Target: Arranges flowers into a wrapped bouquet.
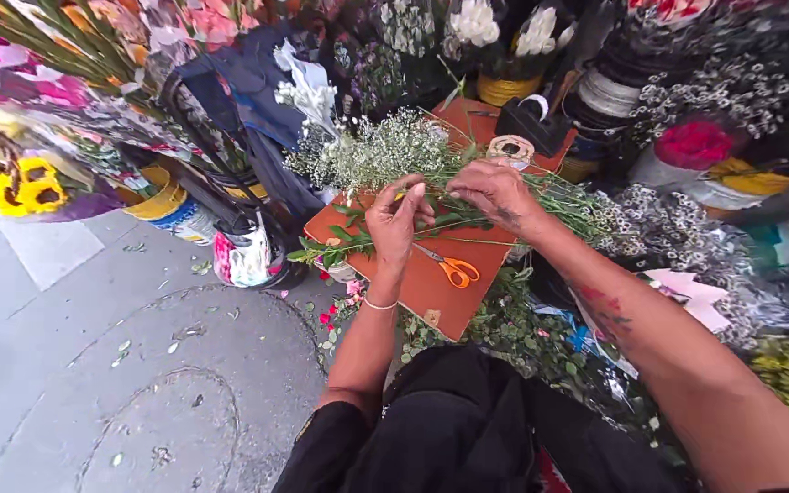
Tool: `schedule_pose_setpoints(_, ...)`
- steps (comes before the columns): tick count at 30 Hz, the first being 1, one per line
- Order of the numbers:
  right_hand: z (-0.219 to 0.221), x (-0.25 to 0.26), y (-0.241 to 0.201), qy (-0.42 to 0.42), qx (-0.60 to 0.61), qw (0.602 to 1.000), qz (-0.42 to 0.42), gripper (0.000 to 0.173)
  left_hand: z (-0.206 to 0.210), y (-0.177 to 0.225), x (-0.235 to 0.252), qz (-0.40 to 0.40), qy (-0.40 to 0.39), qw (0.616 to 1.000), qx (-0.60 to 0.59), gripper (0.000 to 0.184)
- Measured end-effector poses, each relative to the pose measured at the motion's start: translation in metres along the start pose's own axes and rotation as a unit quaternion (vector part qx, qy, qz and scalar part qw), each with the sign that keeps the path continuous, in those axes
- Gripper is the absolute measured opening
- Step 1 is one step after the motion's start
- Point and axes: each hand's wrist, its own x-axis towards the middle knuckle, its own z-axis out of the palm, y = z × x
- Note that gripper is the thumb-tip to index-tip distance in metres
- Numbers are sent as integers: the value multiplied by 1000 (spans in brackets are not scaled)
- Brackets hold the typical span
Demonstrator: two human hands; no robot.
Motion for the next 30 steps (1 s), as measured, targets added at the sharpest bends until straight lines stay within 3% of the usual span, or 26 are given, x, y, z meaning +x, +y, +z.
schedule_pose_setpoints(3, -43, 23, -7, -104, 92, 989, 42, 24, -1, 21, 20, 50, -18, 998, 23, 13)
schedule_pose_setpoints(6, -95, 12, -4, -5, 241, 966, 99, 27, -19, 41, 41, 65, 47, 997, 7, 15)
schedule_pose_setpoints(8, -116, -18, 9, 43, 193, 969, 150, 28, -31, 48, 49, 46, 81, 995, -29, 16)
schedule_pose_setpoints(11, -105, -64, 14, -50, 44, 975, 212, 56, -27, 48, 39, 17, 75, 991, -111, 21)
schedule_pose_setpoints(13, -87, -83, -7, -96, 34, 966, 237, 75, -7, 48, 27, -3, 44, 984, -175, 25)
schedule_pose_setpoints(15, -76, -95, -29, -88, 21, 971, 223, 79, 21, 51, 20, -20, -1, 969, -247, 26)
schedule_pose_setpoints(17, -70, -110, -51, -20, 3, 977, 211, 74, 48, 57, 12, -43, -60, 947, -313, 20)
schedule_pose_setpoints(20, -73, -129, -81, 156, -30, 959, 234, 70, 89, 64, 0, -64, -167, 928, -326, 11)
schedule_pose_setpoints(24, -99, -164, -120, 404, -73, 886, 217, 80, 141, 55, -17, -60, -272, 919, -278, 12)
schedule_pose_setpoints(26, -98, -187, -138, 484, -175, 846, 134, 61, 158, 40, -24, -50, -303, 917, -255, 12)
schedule_pose_setpoints(28, -88, -197, -157, 475, -281, 833, 43, 48, 169, 22, -33, -35, -330, 915, -227, 13)
schedule_pose_setpoints(30, -73, -192, -168, 389, -296, 871, 50, 27, 175, 9, -47, -29, -351, 916, -193, 13)
